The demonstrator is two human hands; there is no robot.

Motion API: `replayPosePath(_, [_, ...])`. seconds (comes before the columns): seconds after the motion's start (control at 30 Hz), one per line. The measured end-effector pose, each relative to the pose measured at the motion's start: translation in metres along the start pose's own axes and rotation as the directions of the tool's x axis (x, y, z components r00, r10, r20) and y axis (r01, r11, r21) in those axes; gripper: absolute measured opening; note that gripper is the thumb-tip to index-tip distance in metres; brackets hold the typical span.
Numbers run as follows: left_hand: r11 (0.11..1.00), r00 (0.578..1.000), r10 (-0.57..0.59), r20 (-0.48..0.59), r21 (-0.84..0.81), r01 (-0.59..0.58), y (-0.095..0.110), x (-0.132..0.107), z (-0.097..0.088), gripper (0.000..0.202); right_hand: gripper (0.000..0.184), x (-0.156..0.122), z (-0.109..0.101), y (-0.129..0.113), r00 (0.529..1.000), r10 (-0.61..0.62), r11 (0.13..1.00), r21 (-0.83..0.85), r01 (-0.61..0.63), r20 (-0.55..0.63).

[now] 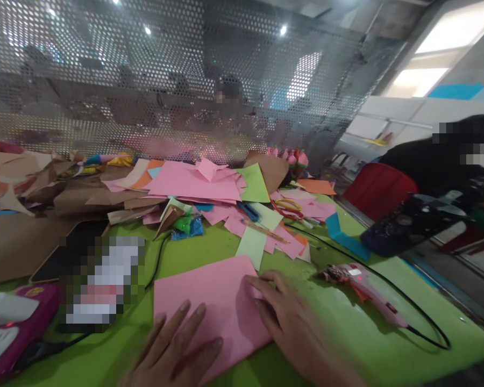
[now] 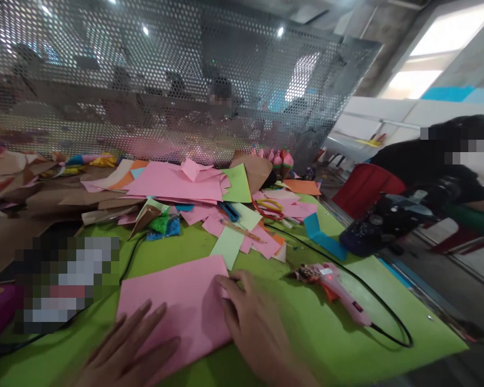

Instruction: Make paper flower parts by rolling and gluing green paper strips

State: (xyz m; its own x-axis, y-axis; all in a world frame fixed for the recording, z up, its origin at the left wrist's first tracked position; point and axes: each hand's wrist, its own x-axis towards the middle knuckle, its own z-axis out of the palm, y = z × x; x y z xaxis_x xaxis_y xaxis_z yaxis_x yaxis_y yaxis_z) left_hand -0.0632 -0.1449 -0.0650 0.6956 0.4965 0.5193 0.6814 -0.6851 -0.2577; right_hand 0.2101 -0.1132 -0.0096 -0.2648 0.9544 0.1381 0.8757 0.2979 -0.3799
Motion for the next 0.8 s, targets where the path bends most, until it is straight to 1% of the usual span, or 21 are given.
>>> replayPosePath(0.03, [0.998, 0.998, 0.051, 0.023, -0.026, -0.05, -0.003, -0.001, 0.004, 0.051, 0.039, 0.0, 0.0, 0.0, 1.0, -0.002, 1.0, -0.004, 0.002, -0.007])
replayPosePath(0.1, [0.995, 0.996, 0.074, 0.053, -0.067, -0.07, -0.006, -0.004, 0.01, 0.053, 0.04, 0.0, 0.001, 0.001, 1.0, -0.002, 1.0, -0.008, 0.002, -0.006])
replayPosePath(0.23, [0.995, 0.996, 0.058, 0.063, -0.089, -0.052, -0.002, -0.01, 0.017, 0.052, 0.038, -0.001, 0.001, 0.001, 1.0, -0.005, 1.0, -0.017, 0.005, -0.014])
replayPosePath(0.3, [0.996, 0.997, 0.041, 0.073, -0.078, -0.035, 0.003, -0.01, 0.016, 0.054, 0.038, -0.002, 0.002, 0.001, 1.0, -0.005, 1.0, -0.019, 0.005, -0.02])
replayPosePath(0.43, [0.997, 0.995, 0.03, 0.09, -0.067, -0.024, 0.008, -0.009, 0.009, 0.065, 0.038, 0.0, 0.003, 0.003, 1.0, 0.004, 1.0, 0.007, -0.004, -0.018])
replayPosePath(0.5, [0.998, 0.994, 0.024, 0.111, -0.065, -0.016, 0.008, -0.007, 0.006, 0.07, 0.037, 0.0, 0.001, 0.005, 1.0, -0.003, 0.999, 0.048, 0.004, -0.011])
replayPosePath(0.57, [0.998, 0.99, 0.039, 0.132, -0.062, -0.031, 0.007, -0.007, 0.004, 0.074, 0.036, -0.001, -0.005, 0.005, 0.999, -0.026, 0.996, 0.083, 0.03, -0.043])
replayPosePath(0.63, [0.997, 0.988, 0.059, 0.142, -0.062, -0.05, 0.006, -0.007, 0.003, 0.075, 0.036, -0.007, -0.013, 0.002, 0.989, -0.07, 0.995, 0.056, 0.078, -0.134])
replayPosePath(0.7, [0.997, 0.988, 0.061, 0.14, -0.053, -0.054, 0.005, -0.007, 0.001, 0.071, 0.037, -0.017, -0.018, -0.007, 0.968, -0.14, 0.99, -0.024, 0.138, -0.208])
replayPosePath(0.77, [0.998, 0.987, 0.062, 0.148, -0.041, -0.056, 0.005, -0.007, 0.001, 0.065, 0.038, -0.028, -0.015, -0.02, 0.947, -0.258, 0.965, -0.091, 0.244, -0.19])
replayPosePath(0.8, [0.997, 0.987, 0.069, 0.146, -0.035, -0.065, 0.005, -0.007, 0.002, 0.065, 0.038, -0.034, -0.009, -0.027, 0.926, -0.342, 0.938, -0.109, 0.328, -0.161])
